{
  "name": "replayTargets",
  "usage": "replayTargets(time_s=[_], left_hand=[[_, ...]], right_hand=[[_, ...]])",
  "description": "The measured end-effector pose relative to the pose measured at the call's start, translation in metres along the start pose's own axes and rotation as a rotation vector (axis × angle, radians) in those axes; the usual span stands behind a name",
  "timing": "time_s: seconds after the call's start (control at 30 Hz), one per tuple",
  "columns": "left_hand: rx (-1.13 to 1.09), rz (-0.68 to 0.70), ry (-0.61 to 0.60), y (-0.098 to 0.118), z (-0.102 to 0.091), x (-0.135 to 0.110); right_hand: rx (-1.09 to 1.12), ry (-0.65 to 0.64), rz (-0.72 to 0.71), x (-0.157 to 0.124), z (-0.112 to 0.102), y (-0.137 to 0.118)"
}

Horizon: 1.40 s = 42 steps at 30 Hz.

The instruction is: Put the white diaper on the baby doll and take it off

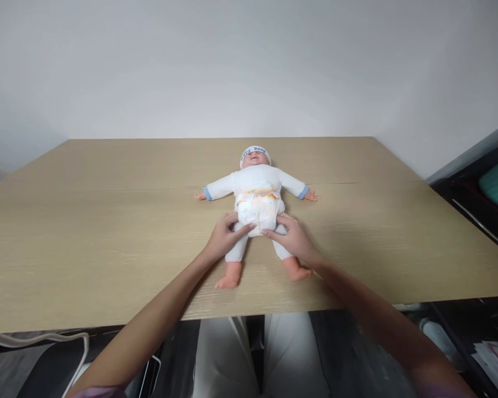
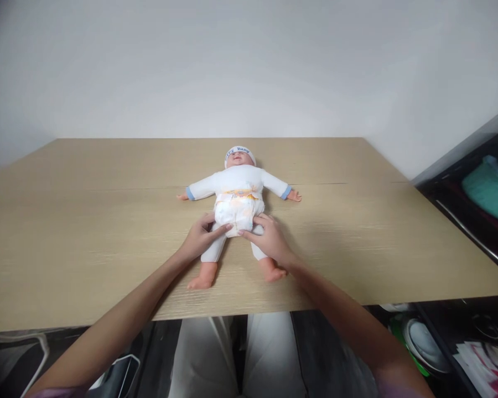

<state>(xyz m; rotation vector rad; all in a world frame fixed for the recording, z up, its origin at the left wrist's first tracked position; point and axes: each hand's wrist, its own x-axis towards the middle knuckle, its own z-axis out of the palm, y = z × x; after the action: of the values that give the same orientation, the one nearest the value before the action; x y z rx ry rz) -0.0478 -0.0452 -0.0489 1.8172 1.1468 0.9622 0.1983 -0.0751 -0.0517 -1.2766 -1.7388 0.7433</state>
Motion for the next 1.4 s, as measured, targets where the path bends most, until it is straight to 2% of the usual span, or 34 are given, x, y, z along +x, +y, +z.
replayTargets(time_s=[0.1, 0.27, 0.5, 0.63, 0.83, 1.0, 1.13, 1.23, 1.3, 1.4], left_hand=[[0.033, 0.002, 0.005, 0.003, 0.0, -0.001], [0.193, 0.06, -0.018, 0.008, 0.0, 0.0], [0.243, 0.099, -0.022, 0.003, 0.001, 0.004], [0.198, 0.076, 0.006, -0.002, 0.003, 0.004], [-0.029, 0.035, 0.019, -0.004, 0.004, -0.003], [-0.117, 0.001, 0.136, -0.008, -0.002, -0.017], [0.129, 0.179, 0.183, -0.022, -0.022, -0.019], [0.446, 0.271, 0.266, -0.037, -0.038, -0.004], [0.604, 0.261, 0.302, -0.046, -0.045, 0.015], [0.707, 0.217, 0.323, -0.056, -0.051, 0.051]], right_hand=[[-0.059, -0.018, -0.011, 0.0, -0.002, 0.0], [0.04, -0.004, 0.0, 0.004, -0.002, 0.006], [0.073, 0.002, 0.008, 0.006, -0.001, 0.009], [0.007, 0.043, -0.017, 0.002, -0.002, 0.005], [-0.146, 0.103, -0.155, -0.01, -0.01, 0.007], [-0.237, 0.129, -0.312, -0.031, -0.026, 0.01], [-0.277, 0.282, -0.337, -0.036, -0.04, 0.025], [-0.351, 0.398, -0.304, -0.02, -0.046, 0.042], [-0.46, 0.38, -0.282, 0.003, -0.047, 0.053], [-0.618, 0.265, -0.225, 0.048, -0.045, 0.064]])
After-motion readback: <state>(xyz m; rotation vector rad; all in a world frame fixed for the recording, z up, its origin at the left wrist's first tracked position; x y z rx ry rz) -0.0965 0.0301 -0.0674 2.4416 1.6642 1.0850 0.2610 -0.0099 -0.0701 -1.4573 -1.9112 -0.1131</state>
